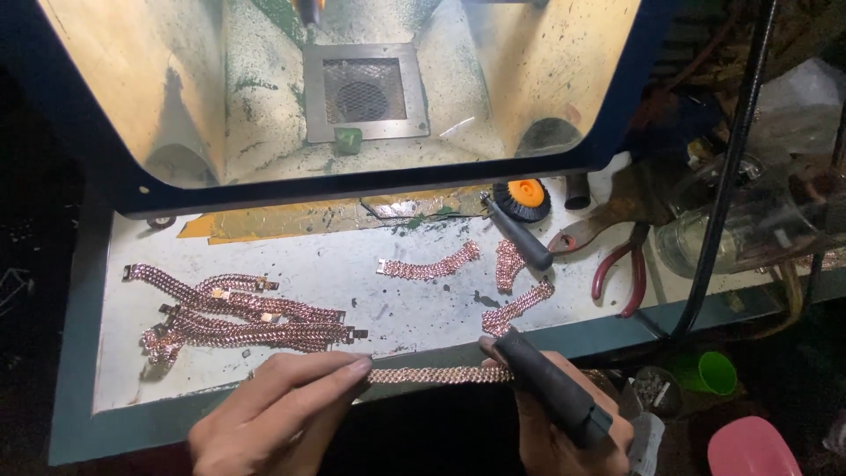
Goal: Polishing and finishing decorative jewelry pieces using a bench-mounted polishing wheel and a handheld tool.
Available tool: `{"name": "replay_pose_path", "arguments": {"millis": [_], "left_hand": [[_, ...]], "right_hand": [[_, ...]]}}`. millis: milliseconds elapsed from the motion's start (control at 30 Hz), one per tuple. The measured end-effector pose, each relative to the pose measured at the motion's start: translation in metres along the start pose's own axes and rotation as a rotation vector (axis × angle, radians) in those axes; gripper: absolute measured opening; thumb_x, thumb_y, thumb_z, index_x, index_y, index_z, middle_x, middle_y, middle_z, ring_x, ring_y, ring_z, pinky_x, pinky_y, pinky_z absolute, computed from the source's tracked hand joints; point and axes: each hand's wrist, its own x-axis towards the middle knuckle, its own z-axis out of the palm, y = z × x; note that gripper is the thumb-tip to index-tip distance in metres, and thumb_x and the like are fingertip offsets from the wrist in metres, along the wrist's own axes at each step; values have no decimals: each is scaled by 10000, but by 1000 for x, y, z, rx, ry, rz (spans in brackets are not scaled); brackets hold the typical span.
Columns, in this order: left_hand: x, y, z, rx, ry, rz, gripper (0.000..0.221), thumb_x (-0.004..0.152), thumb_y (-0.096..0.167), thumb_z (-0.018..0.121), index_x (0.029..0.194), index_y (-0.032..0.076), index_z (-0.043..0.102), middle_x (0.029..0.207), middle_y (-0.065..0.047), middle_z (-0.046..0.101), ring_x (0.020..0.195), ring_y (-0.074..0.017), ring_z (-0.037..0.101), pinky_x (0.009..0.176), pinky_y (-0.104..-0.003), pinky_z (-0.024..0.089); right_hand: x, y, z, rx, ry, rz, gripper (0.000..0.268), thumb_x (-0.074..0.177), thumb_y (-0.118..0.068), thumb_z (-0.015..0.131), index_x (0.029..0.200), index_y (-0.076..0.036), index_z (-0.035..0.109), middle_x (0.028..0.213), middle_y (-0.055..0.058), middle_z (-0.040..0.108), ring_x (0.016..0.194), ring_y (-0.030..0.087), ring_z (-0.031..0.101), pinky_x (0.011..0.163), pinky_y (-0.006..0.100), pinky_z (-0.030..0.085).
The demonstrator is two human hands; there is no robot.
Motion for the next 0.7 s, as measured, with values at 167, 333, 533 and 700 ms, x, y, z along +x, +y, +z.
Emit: {"name": "replay_pose_path", "arguments": {"millis": [167, 333, 533, 700], "left_hand": [[10, -23, -9, -37, -32, 122, 195, 767, 59, 817, 961, 66, 795, 869, -63, 808, 735, -100, 781, 723, -172, 618], [29, -53, -28, 22, -250, 290, 263, 764, 121, 843, 1016, 72, 783, 867, -69, 792, 694, -132, 750, 672, -241, 630], [69, -76, -37, 35, -431, 481, 169, 919, 118, 685, 1069, 81, 755, 958, -60, 721, 792, -169, 724, 706, -292, 561], [99, -98, -27, 335, -542, 398, 306, 807, 58, 783, 1113, 58, 772, 1029, -143, 741, 806, -261, 731, 750, -294, 685]], "right_hand": [[6, 19, 3, 32, 55, -30, 211, 791, -48, 801, 1000, -28, 781, 947, 52, 812, 828, 123, 793, 809, 226, 642], [27, 48, -7, -13, -82, -282, 291, 724, -139, 900, 933, -7, 747, 885, 64, 790, 702, 101, 764, 654, 206, 623], [68, 72, 1, 169, -319, -629, 223, 901, -22, 687, 1047, 145, 671, 1003, 252, 753, 905, 342, 798, 822, 397, 695], [112, 77, 32, -84, -401, -1003, 221, 981, 41, 633, 1170, 153, 662, 1079, 331, 730, 1015, 426, 759, 860, 423, 700]]}}
